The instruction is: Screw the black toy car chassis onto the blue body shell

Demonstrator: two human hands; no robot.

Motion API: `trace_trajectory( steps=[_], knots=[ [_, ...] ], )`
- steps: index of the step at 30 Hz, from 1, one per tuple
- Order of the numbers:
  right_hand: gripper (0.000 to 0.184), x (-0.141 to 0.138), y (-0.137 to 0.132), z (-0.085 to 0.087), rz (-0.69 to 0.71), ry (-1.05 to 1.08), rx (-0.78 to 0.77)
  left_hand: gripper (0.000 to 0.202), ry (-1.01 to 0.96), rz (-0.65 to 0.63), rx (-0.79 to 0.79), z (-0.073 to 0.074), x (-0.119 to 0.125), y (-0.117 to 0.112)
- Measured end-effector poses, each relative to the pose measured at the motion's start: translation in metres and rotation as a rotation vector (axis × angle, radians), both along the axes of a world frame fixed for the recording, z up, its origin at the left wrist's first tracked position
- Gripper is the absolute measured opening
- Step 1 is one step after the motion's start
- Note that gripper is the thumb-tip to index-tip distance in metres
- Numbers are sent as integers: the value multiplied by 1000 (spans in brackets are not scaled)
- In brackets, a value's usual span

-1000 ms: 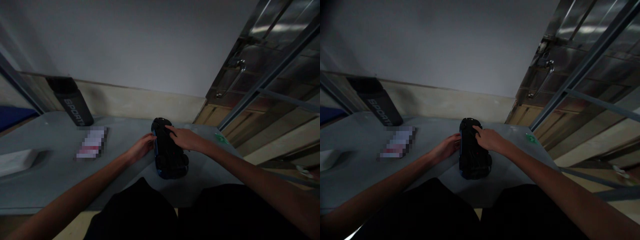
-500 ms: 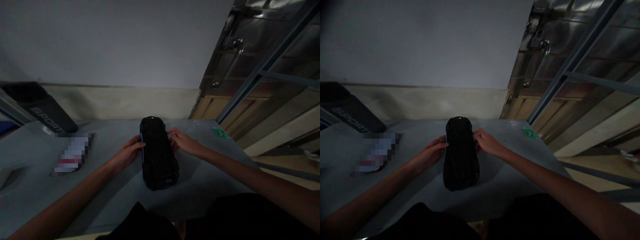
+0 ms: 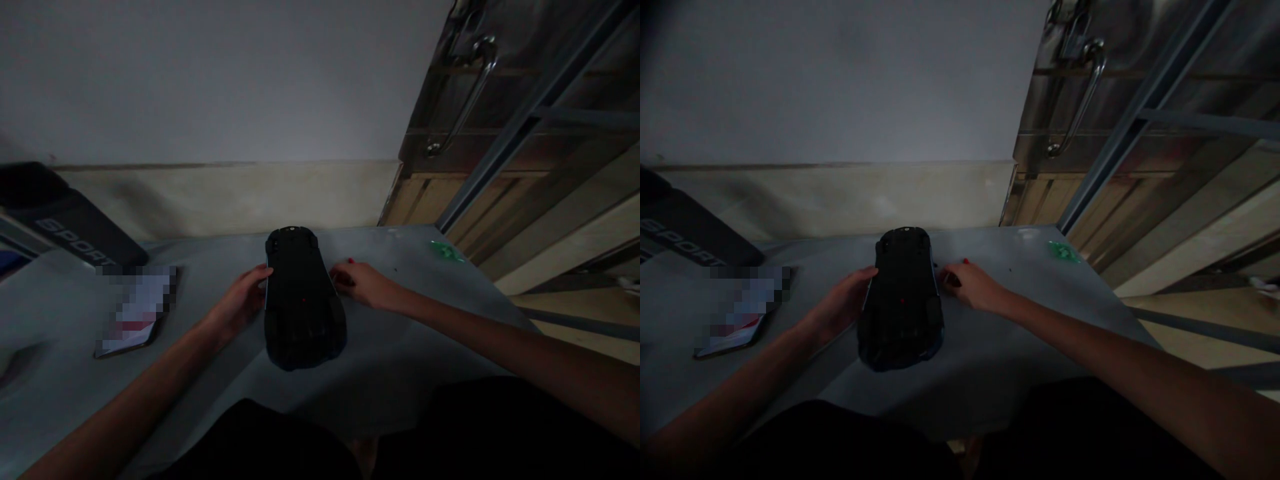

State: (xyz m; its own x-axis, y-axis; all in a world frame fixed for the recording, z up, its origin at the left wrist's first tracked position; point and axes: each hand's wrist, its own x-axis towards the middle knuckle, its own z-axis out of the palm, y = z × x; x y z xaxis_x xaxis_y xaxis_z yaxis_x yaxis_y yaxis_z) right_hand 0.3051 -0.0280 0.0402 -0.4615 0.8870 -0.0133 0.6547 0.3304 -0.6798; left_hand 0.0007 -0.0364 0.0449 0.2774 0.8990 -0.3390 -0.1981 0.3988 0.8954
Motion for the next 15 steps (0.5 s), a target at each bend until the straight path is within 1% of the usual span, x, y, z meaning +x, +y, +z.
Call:
trace_trajectory(
  steps=[2,4,7,9,12,15],
  knots=[
    [5,-2,0,-8,69,53,4,38,64,-29,-22,4,-4,3],
    [6,-7,-1,-17,133,114,21,38,111,-25,-42,8,-7,5],
    [9,-17,-2,-30,157,158,31,39,122,-22,-48,13,-8,5],
    [11,-23,-3,-35,148,153,23,38,127,-26,-48,16,-8,5],
    [15,-27,-4,-34,140,133,25,34,125,-20,-67,20,-7,4],
    [12,-27,-9,-25,143,122,45,35,113,-4,-112,23,-8,5]
  ],
)
